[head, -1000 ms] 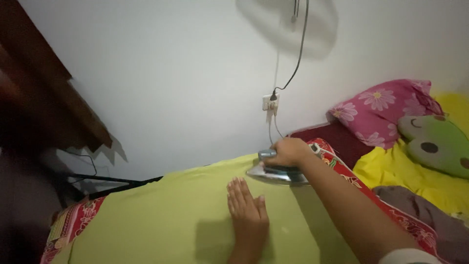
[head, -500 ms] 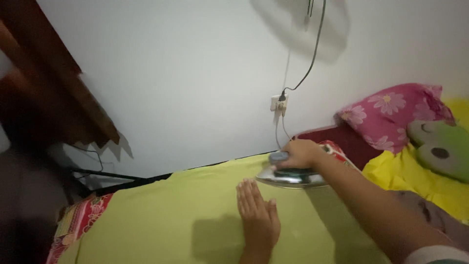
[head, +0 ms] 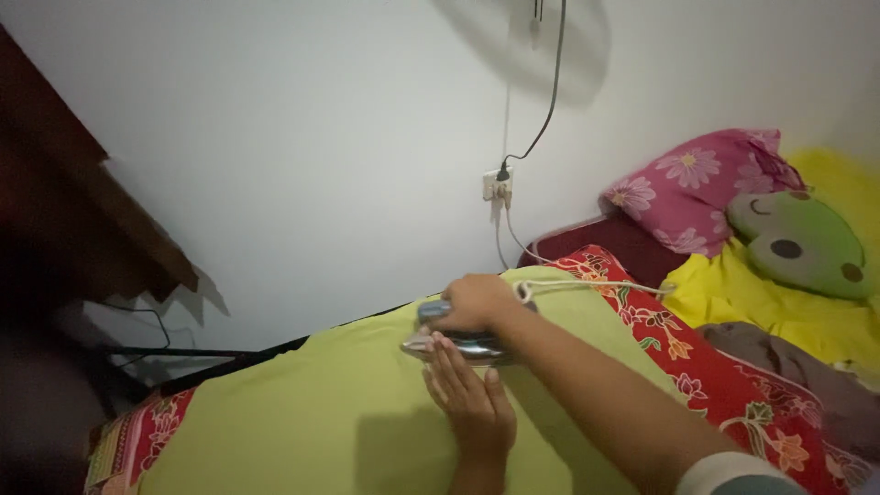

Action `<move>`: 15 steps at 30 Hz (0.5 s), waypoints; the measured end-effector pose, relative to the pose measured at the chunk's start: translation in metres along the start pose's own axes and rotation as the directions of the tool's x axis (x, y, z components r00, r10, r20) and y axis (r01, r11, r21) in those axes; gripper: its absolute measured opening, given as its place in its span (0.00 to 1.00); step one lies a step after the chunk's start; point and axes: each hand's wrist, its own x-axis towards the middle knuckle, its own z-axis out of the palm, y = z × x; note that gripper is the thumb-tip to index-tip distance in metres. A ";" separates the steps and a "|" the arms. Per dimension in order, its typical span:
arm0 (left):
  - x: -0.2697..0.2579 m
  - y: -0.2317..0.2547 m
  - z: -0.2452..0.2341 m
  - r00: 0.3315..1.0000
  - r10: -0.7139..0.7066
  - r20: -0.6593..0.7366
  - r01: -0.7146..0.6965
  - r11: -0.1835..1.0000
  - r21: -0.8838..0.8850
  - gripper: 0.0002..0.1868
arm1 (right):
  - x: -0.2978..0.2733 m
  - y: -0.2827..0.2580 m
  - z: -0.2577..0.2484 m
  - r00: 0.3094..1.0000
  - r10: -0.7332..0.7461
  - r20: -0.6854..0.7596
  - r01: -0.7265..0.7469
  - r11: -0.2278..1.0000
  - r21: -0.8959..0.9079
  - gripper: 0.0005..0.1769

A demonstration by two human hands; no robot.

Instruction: Ironing a green shirt on a bed.

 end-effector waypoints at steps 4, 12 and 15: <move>-0.001 -0.001 0.002 1.000 -0.008 0.022 0.008 1.000 0.026 0.36 | 0.003 -0.011 0.004 0.995 0.025 -0.101 -0.020 0.999 0.049 0.38; 0.007 0.011 -0.008 0.998 -0.003 0.066 0.002 1.000 0.023 0.37 | -0.066 0.096 -0.017 0.900 0.428 -0.082 -0.422 0.903 0.081 0.39; 0.008 0.013 -0.009 0.996 0.010 0.089 -0.013 0.999 0.037 0.37 | -0.080 0.126 -0.028 0.832 0.547 -0.096 -0.536 0.836 0.117 0.40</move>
